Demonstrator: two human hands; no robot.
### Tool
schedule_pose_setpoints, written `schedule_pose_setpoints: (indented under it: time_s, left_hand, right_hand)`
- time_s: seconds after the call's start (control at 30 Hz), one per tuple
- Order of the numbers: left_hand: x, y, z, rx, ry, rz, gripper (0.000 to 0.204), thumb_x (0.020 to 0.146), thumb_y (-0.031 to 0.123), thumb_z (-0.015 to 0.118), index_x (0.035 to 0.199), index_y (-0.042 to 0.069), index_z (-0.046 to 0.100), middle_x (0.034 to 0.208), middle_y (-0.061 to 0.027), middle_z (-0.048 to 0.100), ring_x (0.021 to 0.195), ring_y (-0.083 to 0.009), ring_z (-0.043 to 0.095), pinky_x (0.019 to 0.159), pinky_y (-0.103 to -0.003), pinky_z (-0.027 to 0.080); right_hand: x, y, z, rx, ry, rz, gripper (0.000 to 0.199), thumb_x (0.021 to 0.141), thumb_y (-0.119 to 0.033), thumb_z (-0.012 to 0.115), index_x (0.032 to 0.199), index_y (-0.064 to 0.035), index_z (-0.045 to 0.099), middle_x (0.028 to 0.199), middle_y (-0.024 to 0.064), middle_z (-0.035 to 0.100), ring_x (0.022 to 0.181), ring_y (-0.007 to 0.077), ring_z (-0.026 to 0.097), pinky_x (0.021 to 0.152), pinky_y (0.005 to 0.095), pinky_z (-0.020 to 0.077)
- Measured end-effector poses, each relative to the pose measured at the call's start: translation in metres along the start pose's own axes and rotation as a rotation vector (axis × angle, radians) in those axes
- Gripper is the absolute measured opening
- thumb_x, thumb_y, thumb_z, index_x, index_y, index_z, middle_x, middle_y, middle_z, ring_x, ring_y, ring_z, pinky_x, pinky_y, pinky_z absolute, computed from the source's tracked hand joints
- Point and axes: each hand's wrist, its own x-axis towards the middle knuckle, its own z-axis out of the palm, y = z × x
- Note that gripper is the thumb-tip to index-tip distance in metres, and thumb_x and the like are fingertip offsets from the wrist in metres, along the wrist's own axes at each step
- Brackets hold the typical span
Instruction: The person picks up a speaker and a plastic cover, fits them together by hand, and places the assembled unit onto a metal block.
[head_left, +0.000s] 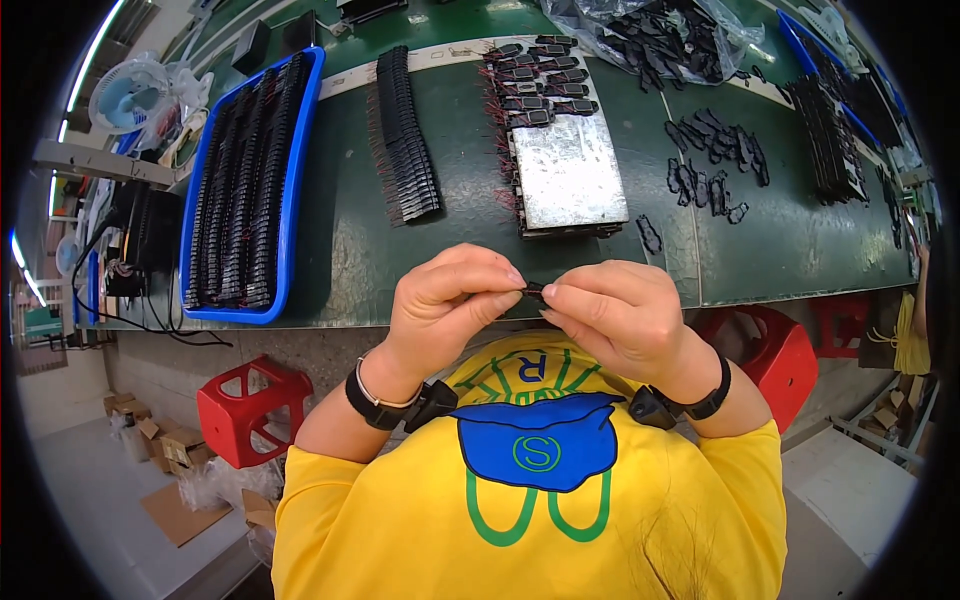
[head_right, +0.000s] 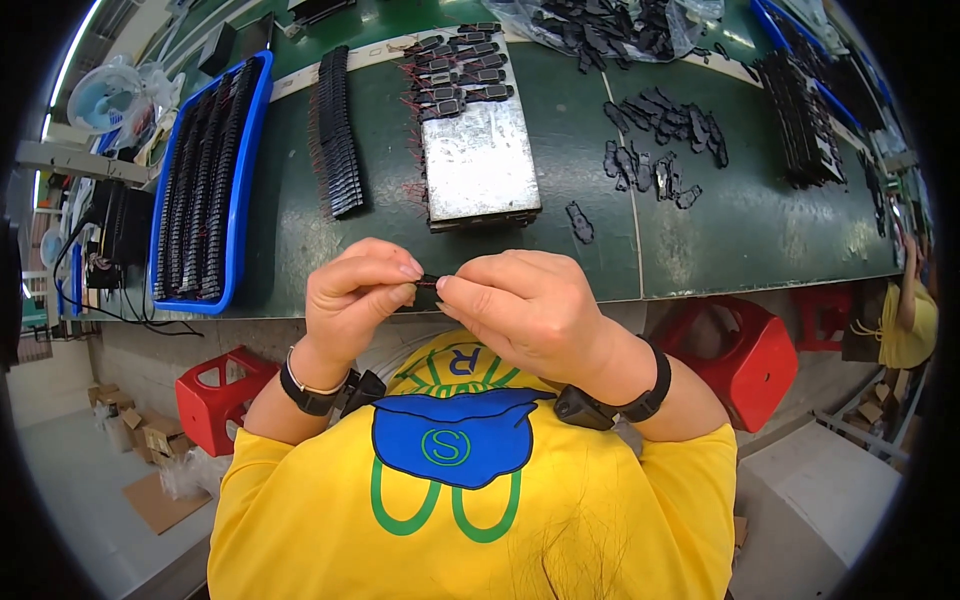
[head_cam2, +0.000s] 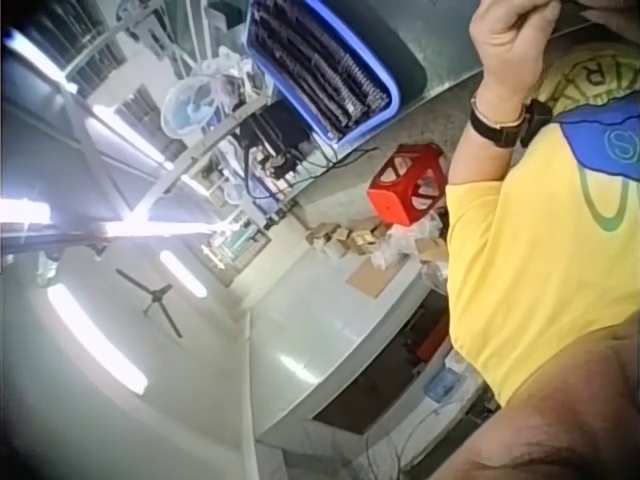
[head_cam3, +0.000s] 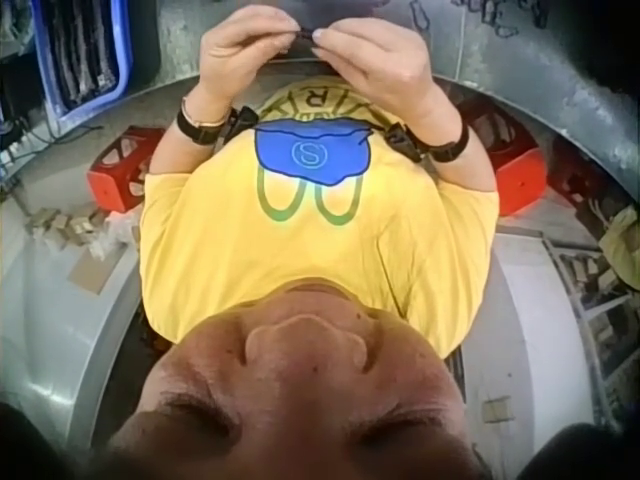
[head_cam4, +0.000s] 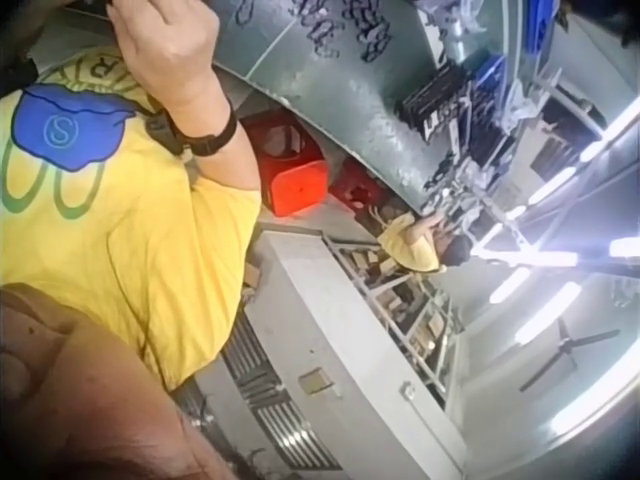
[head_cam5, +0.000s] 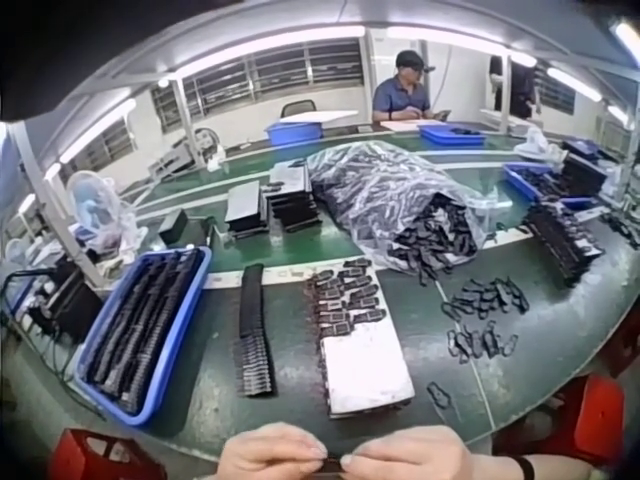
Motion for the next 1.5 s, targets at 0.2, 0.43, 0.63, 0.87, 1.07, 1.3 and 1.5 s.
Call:
schedule_pose_setpoints:
  time_s: [0.2, 0.43, 0.63, 0.87, 1.07, 1.3, 1.5]
  left_hand:
    - [-0.006, 0.006, 0.007, -0.454, 0.044, -0.452, 0.018, 0.083, 0.000, 0.065, 0.100, -0.004, 0.064, 0.095, -0.0118, 0.065, 0.076, -0.0166, 0.064, 0.066, -0.026, 0.054]
    - [0.001, 0.015, 0.015, -0.392, -0.021, -0.604, 0.018, 0.087, 0.007, 0.062, 0.100, -0.005, 0.064, 0.085, -0.0121, 0.067, 0.069, -0.0150, 0.065, 0.062, -0.025, 0.054]
    - [0.006, 0.018, 0.029, -0.303, -0.006, -0.623, 0.015, 0.089, 0.009, 0.060, 0.096, -0.004, 0.065, 0.080, -0.0117, 0.068, 0.063, -0.0124, 0.063, 0.057, -0.023, 0.052]
    - [0.011, 0.025, 0.045, -0.340, -0.001, -0.695, 0.015, 0.090, 0.009, 0.059, 0.095, -0.004, 0.065, 0.079, -0.0127, 0.068, 0.060, -0.0125, 0.062, 0.055, -0.022, 0.052]
    - [0.008, 0.032, 0.061, -0.372, 0.132, -0.706, 0.014, 0.090, 0.008, 0.059, 0.096, -0.004, 0.064, 0.077, -0.0140, 0.068, 0.059, -0.0132, 0.062, 0.054, -0.023, 0.052]
    - [0.002, 0.035, 0.074, -0.315, 0.248, -0.672, 0.013, 0.089, 0.007, 0.059, 0.096, -0.004, 0.064, 0.077, -0.0136, 0.067, 0.058, -0.0129, 0.062, 0.054, -0.023, 0.052]
    - [-0.006, 0.032, 0.070, -0.281, 0.252, -0.648, 0.013, 0.089, 0.007, 0.059, 0.095, -0.003, 0.064, 0.077, -0.0130, 0.067, 0.058, -0.0127, 0.062, 0.054, -0.023, 0.051]
  right_hand:
    - [-0.004, 0.001, -0.002, -0.041, -0.014, -0.041, 0.024, 0.067, 0.000, 0.073, 0.090, -0.0005, 0.065, 0.078, 0.0100, 0.064, 0.061, 0.0230, 0.062, 0.051, 0.0290, 0.0486]
    - [-0.010, 0.000, -0.004, -0.108, -0.012, -0.083, 0.023, 0.068, 0.001, 0.071, 0.089, -0.0004, 0.064, 0.079, 0.0098, 0.063, 0.060, 0.0221, 0.062, 0.051, 0.0289, 0.0489]
    - [-0.020, 0.001, -0.013, -0.174, 0.003, -0.115, 0.022, 0.067, 0.000, 0.070, 0.088, -0.0010, 0.064, 0.078, 0.0089, 0.062, 0.062, 0.0214, 0.062, 0.052, 0.0292, 0.0497]
    - [-0.039, 0.015, -0.023, 0.010, 0.067, -0.045, 0.023, 0.070, -0.007, 0.072, 0.091, -0.0009, 0.063, 0.081, 0.0099, 0.063, 0.064, 0.0230, 0.062, 0.054, 0.0302, 0.0503]
    - [-0.036, 0.030, -0.062, 0.170, -0.011, 0.192, 0.026, 0.073, -0.014, 0.073, 0.093, -0.0025, 0.063, 0.083, 0.0104, 0.062, 0.064, 0.0259, 0.060, 0.055, 0.0310, 0.0497]
    - [-0.037, 0.050, -0.065, -0.497, -0.195, 0.457, 0.022, 0.072, -0.014, 0.074, 0.085, -0.0051, 0.058, 0.080, 0.0080, 0.055, 0.071, 0.0271, 0.058, 0.060, 0.0359, 0.0474]
    - [-0.037, 0.049, -0.060, -0.448, -0.207, 0.453, 0.021, 0.072, -0.011, 0.073, 0.085, -0.0060, 0.057, 0.082, 0.0075, 0.054, 0.073, 0.0273, 0.058, 0.061, 0.0375, 0.0470]
